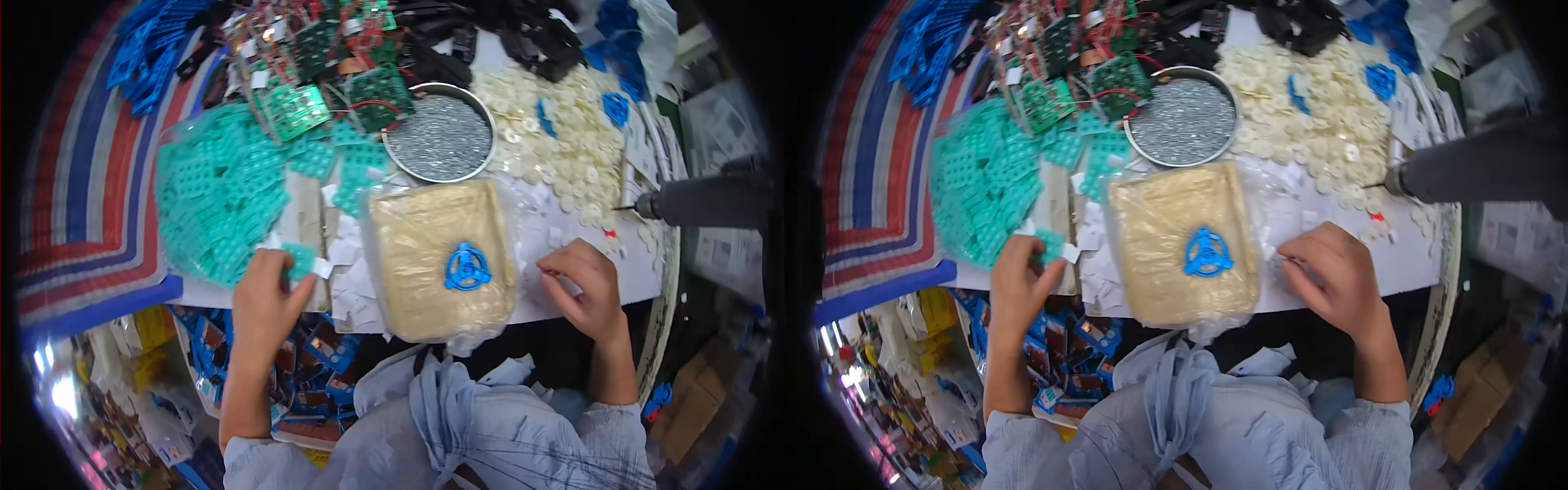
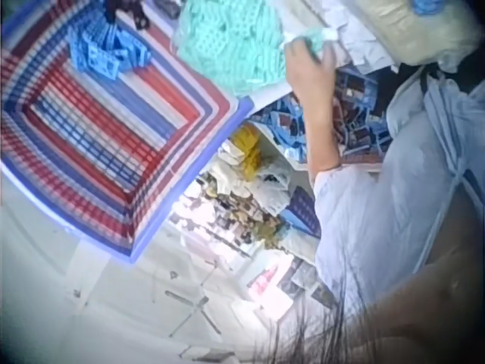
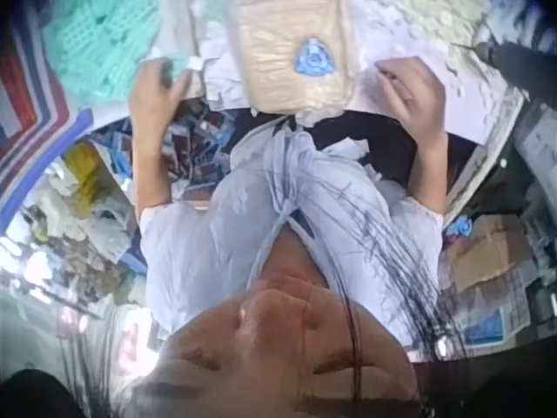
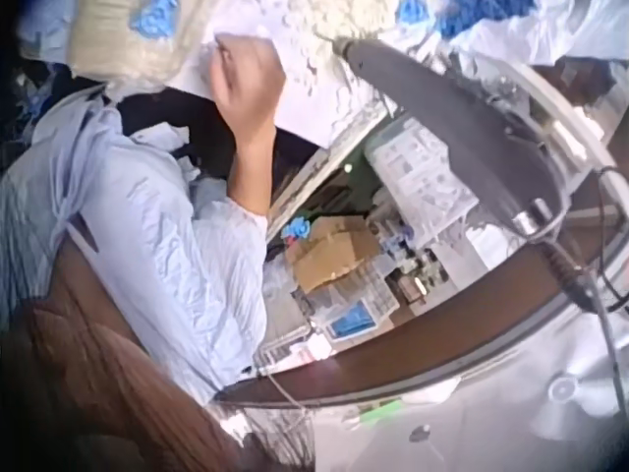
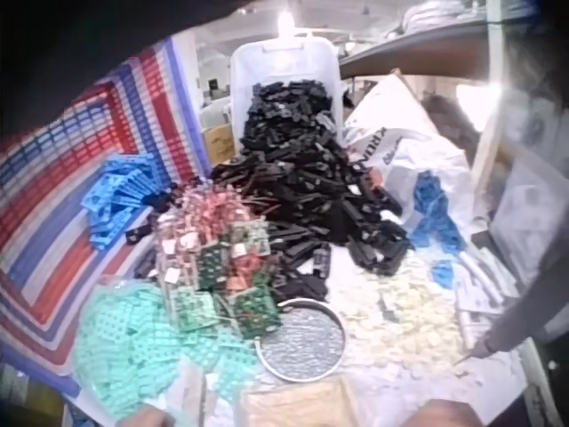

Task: Assembling the internal and external components of a blue plastic handheld toy device at a factory workbench.

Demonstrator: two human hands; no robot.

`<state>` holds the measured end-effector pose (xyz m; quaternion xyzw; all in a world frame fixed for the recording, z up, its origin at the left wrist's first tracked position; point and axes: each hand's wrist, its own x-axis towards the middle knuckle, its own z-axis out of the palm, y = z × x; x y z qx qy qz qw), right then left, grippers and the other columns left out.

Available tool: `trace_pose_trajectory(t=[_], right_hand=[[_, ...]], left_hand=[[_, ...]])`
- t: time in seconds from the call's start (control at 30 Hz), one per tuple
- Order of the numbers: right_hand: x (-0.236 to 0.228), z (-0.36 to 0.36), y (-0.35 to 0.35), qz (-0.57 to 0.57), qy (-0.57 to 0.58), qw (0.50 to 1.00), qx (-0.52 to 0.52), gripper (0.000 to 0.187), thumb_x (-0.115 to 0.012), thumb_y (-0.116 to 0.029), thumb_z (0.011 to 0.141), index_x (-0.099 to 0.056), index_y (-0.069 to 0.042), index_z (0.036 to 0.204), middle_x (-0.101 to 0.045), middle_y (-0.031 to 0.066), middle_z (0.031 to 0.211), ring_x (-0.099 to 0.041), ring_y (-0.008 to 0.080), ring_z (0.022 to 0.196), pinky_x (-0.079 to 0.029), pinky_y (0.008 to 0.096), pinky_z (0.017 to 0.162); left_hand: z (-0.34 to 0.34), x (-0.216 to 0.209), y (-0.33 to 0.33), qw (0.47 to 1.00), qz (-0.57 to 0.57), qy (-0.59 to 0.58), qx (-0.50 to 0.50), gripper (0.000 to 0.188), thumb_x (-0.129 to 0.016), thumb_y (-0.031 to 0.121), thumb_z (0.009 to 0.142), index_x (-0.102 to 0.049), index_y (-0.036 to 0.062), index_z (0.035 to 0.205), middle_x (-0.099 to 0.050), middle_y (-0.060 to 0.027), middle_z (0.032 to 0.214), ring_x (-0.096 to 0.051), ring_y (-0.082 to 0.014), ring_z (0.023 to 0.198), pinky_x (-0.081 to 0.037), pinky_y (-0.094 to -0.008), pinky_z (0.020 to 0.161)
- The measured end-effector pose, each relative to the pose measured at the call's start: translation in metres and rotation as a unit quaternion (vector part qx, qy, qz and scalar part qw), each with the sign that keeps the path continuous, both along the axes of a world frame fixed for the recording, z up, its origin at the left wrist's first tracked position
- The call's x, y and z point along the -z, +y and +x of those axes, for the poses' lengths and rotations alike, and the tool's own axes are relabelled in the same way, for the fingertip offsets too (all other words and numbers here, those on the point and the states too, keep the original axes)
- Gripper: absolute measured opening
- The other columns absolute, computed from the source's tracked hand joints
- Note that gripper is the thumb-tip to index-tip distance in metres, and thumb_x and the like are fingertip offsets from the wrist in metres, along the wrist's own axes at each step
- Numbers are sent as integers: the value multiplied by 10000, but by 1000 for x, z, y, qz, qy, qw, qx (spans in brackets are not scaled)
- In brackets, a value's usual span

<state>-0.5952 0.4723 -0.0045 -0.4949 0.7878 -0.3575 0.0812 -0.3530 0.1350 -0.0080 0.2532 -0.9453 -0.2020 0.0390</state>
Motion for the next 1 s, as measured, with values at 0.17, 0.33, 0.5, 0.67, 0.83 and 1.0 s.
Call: trace_pose_trajectory(t=[0.17, 0.33, 0.5, 0.67, 0.83, 1.0], right_hand=[[-1, -3, -3, -5, -4, 1000, -6, 171, -742, -16, 764, -687, -31, 926, -673, 105, 836, -630, 283, 741, -500, 360, 639], [9, 6, -20, -30, -11, 999, -36, 177, -745, -23, 766, -683, -35, 931, -655, 102, 831, -638, 293, 757, -518, 379, 647], [13, -18, -17, 8, 23, 999, 23, 147, -716, -43, 796, -675, -34, 937, -657, 127, 863, -645, 312, 768, -523, 393, 681], [13, -57, -23, 59, 22, 987, 146, 134, -681, -55, 827, -665, -35, 958, -645, 140, 873, -643, 330, 798, -523, 415, 713], [17, -66, -54, 58, 111, 989, 81, 157, -684, -52, 800, -644, -39, 951, -620, 144, 913, -627, 353, 828, -519, 436, 705], [25, -66, -59, 67, 128, 986, 80, 214, -708, -39, 766, -641, -61, 967, -629, 145, 957, -634, 367, 859, -523, 438, 720]], left_hand=[[-1, -2, 7, 999, -32, 33, 13, 206, -729, 77, 813, -613, 4, 967, -610, -141, 905, -624, -279, 677, -504, -371, 620], [-11, 17, 7, 991, -55, 118, -22, 217, -722, 31, 807, -633, -4, 1002, -630, -159, 974, -642, -305, 774, -520, -384, 688], [-14, 20, 9, 993, -76, 89, 23, 293, -745, 60, 804, -637, -17, 1065, -624, -183, 1064, -616, -369, 972, -496, -421, 849], [-3, 10, 27, 995, -65, 71, 29, 433, -737, 72, 803, -608, -20, 1206, -581, -211, 1214, -574, -394, 1109, -464, -438, 961], [16, 12, 40, 994, -64, 89, 18, 460, -742, 62, 785, -612, 16, 1225, -570, -211, 1255, -561, -399, 1147, -455, -452, 986], [28, -20, -2, 983, -125, 137, 14, 371, -742, 105, 788, -653, 27, 1139, -625, -176, 1147, -601, -367, 1039, -486, -438, 903]])
